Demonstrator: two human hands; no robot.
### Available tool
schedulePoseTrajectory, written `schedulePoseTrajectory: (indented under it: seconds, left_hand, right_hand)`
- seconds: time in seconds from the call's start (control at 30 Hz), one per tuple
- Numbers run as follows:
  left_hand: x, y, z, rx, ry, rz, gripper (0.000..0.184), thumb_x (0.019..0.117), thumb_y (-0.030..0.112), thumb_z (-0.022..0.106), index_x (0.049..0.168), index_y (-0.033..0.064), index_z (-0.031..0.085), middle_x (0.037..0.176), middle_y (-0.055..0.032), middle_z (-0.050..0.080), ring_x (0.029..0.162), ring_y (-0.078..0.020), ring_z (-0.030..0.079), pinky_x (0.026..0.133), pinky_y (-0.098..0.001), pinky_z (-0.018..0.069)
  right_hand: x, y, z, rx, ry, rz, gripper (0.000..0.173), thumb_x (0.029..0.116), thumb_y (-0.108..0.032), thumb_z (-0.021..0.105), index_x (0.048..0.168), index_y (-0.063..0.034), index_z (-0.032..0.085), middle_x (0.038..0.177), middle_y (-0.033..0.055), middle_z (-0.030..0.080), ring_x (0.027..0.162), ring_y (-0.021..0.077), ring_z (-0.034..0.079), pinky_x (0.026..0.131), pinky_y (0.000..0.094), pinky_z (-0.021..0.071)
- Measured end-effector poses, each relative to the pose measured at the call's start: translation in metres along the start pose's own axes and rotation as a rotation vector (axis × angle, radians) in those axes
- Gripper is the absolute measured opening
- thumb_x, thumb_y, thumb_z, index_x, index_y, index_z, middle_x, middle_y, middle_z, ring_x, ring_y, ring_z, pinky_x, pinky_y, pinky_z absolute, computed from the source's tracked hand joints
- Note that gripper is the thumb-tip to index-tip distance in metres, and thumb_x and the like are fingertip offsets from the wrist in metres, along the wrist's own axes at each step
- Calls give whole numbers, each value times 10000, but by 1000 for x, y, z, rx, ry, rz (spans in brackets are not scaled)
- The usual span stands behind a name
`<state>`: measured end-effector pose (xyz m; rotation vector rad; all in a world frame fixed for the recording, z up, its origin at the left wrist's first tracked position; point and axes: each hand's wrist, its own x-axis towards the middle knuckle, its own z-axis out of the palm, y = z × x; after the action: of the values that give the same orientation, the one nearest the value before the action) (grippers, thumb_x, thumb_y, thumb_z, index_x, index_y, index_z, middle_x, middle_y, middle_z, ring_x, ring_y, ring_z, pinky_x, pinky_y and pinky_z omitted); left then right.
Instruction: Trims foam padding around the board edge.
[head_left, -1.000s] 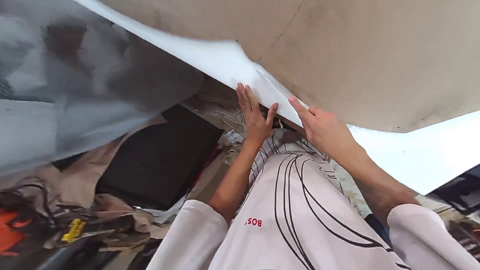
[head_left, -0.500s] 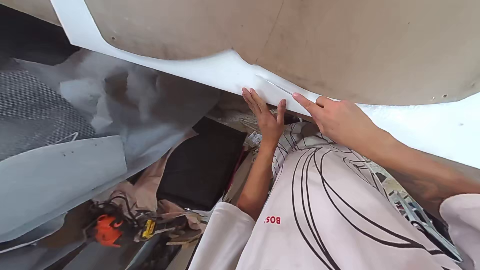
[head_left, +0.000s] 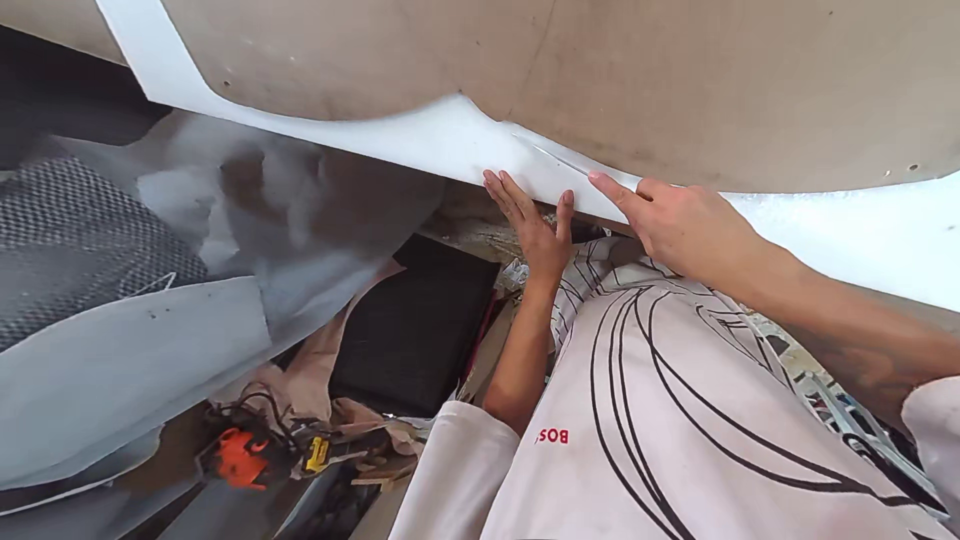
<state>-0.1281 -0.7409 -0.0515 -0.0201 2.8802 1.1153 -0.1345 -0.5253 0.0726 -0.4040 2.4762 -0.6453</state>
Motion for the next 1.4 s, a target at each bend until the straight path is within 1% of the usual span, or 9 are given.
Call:
schedulePoseTrajectory:
  seconds: [0.07, 0.17, 0.4, 0.63, 0.87, 1.03, 1.17, 1.3, 1.4]
  left_hand:
    - [0, 1, 0, -3, -3, -10, 1018, 989, 589, 557, 1632, -18, 54, 1712, -201, -72, 1595, -305, -26, 1296, -493, 163]
    - [0, 0, 0, -10, -5, -8, 1028, 987, 577, 572, 1629, -30, 46, 1712, -204, -70, 1595, -305, -32, 1301, -494, 145]
    - [-1, -1, -1, 1, -17, -23, 1020, 987, 585, 566, 1635, -13, 54, 1718, -183, -66, 1598, -283, 2, 1290, -490, 188]
    - [0, 0, -2, 9, -19, -20, 1020, 989, 598, 550, 1635, -15, 53, 1721, -172, -58, 1598, -283, -20, 1299, -491, 156]
    - [0, -2, -2, 9, -9, 13, 999, 997, 571, 552, 1625, -43, 75, 1714, -208, -40, 1595, -319, -22, 1301, -506, 132]
    - [-1, -5, 1, -8, -6, -11, 1026, 980, 594, 566, 1629, -29, 73, 1715, -198, -56, 1596, -299, -17, 1297, -495, 147]
    - [-1, -10, 2, -2, 15, 16, 1033, 968, 577, 595, 1622, -47, 93, 1710, -219, -25, 1593, -323, 4, 1294, -499, 143]
    - [-6, -12, 5, -4, 12, 28, 1050, 960, 585, 598, 1618, -56, 89, 1707, -231, -24, 1593, -325, 9, 1295, -507, 144]
    - [0, -14, 2, -8, 5, 24, 1058, 949, 593, 609, 1620, -50, 104, 1711, -219, -17, 1593, -322, 10, 1294, -504, 151]
  right_hand:
    - [0, 0, 0, -1, -3, -5, 668, 1034, -94, 484, 1653, -230, 272, 955, 167, 603, 601, 298, 595, 496, 436, 475]
    - [-1, 0, -1, -12, 0, -8, 674, 1032, -93, 482, 1655, -237, 267, 943, 165, 601, 596, 299, 592, 490, 438, 471]
    - [0, -2, 0, -24, 4, -6, 650, 1035, -100, 459, 1650, -218, 285, 920, 171, 609, 612, 321, 608, 493, 451, 475]
    - [-2, -6, -3, -43, 25, -14, 644, 1038, -104, 460, 1648, -222, 291, 909, 167, 608, 603, 317, 603, 481, 442, 463]
    - [0, -4, 1, -31, 18, -4, 659, 1027, -97, 475, 1649, -217, 290, 902, 167, 598, 582, 313, 588, 470, 443, 455]
    - [7, -10, -2, -45, -43, 21, 662, 1031, -84, 476, 1651, -197, 272, 935, 197, 608, 610, 340, 610, 499, 466, 489]
    - [6, -8, -2, -62, -47, 6, 693, 1021, -61, 491, 1656, -206, 257, 909, 183, 596, 594, 328, 600, 492, 452, 484]
    - [16, -17, -7, -50, -92, 51, 690, 1029, -59, 485, 1658, -210, 245, 939, 212, 609, 665, 369, 625, 552, 496, 505]
    - [3, -13, -7, -70, -73, 53, 673, 1034, -73, 483, 1654, -215, 264, 915, 192, 609, 619, 343, 616, 510, 472, 500]
